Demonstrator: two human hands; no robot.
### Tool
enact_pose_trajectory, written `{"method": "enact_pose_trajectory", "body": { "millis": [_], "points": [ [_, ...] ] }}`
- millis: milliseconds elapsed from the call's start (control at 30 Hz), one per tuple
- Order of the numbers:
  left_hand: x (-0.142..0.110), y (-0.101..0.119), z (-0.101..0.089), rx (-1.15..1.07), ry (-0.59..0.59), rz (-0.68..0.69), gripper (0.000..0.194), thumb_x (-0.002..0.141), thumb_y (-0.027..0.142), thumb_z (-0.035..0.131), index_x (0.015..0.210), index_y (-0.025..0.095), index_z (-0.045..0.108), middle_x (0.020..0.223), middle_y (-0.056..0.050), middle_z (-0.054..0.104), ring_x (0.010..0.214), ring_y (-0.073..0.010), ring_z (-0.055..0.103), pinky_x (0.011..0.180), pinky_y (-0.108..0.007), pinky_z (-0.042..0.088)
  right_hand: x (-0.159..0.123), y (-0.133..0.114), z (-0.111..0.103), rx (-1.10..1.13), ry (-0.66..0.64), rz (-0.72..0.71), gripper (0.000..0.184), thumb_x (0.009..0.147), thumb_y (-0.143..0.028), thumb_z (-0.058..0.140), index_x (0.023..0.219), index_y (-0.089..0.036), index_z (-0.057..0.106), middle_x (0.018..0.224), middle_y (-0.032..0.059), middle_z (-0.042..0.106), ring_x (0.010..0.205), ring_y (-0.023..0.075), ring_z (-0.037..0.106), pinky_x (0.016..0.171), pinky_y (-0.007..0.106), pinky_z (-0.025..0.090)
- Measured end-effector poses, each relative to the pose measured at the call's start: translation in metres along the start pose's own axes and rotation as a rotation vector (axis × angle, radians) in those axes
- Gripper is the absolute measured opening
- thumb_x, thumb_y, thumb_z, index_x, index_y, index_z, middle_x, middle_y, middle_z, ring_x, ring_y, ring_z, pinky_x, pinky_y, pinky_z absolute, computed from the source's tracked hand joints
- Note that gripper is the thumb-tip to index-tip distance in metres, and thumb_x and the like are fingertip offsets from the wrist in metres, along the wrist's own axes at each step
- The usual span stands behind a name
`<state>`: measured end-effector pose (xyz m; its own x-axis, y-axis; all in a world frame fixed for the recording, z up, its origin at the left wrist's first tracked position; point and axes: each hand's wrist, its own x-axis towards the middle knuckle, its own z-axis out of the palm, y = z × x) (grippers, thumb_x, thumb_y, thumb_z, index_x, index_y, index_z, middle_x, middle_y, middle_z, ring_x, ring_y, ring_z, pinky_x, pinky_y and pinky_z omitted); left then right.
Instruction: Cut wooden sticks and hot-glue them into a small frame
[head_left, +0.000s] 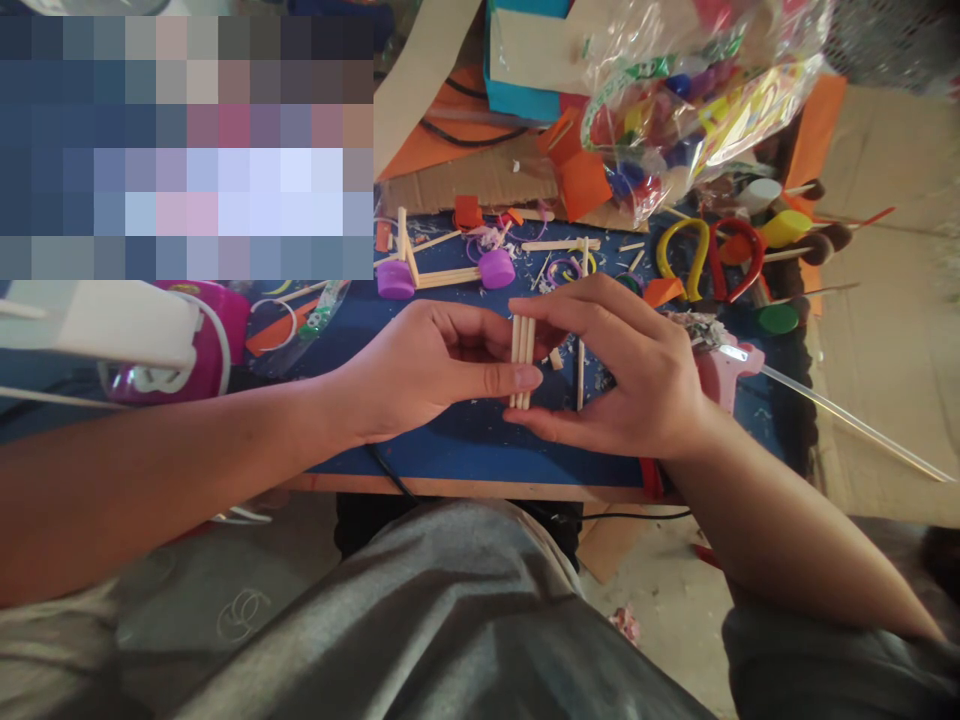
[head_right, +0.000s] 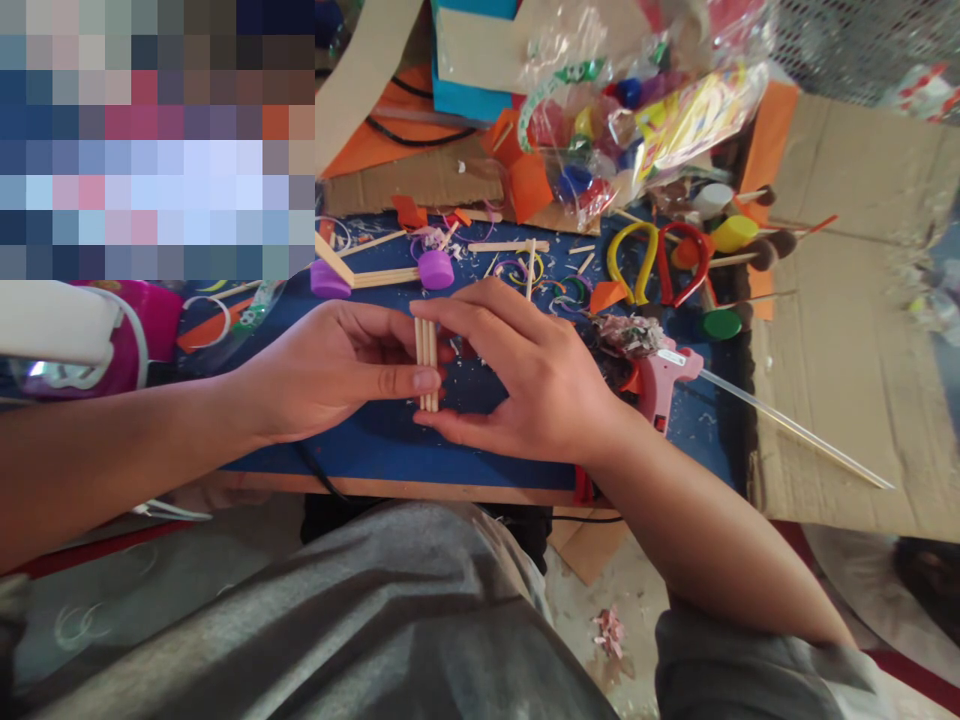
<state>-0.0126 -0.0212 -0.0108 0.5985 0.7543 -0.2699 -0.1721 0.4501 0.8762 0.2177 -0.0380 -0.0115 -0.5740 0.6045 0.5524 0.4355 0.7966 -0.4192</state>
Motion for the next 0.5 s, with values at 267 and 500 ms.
{"method": "enact_pose_trajectory", "body": {
  "millis": [267, 500],
  "points": [
    [-0.0003, -0.0004, 0.0004, -0.01, 0.025, -0.016, 0.038, 0.058, 0.026, 0.113, 0.083, 0.017, 0.085, 0.086, 0.0, 0.081, 0.083, -0.0123, 0.074, 0.086, -0.027, 0.067, -0.0006, 0.0036, -0.0019, 0.014, -0.029, 0.008, 0.081, 0.088, -0.06, 0.093, 0.154, -0.021, 0.065, 0.128, 0.0151, 0.079, 0.108, 0.0313, 0.078, 0.093, 0.049, 0.072],
    [-0.0001, 0.0018, 0.0016, -0.044, 0.006, -0.037, 0.039, 0.058, 0.025, 0.113, 0.082, 0.015, 0.083, 0.08, 0.002, 0.078, 0.072, -0.0095, 0.07, 0.076, -0.025, 0.067, 0.0006, 0.0008, -0.0039, 0.028, -0.043, 0.011, 0.074, 0.093, -0.05, 0.091, 0.156, -0.02, 0.064, 0.131, 0.015, 0.078, 0.114, 0.0298, 0.078, 0.091, 0.045, 0.073]
  ]
}}
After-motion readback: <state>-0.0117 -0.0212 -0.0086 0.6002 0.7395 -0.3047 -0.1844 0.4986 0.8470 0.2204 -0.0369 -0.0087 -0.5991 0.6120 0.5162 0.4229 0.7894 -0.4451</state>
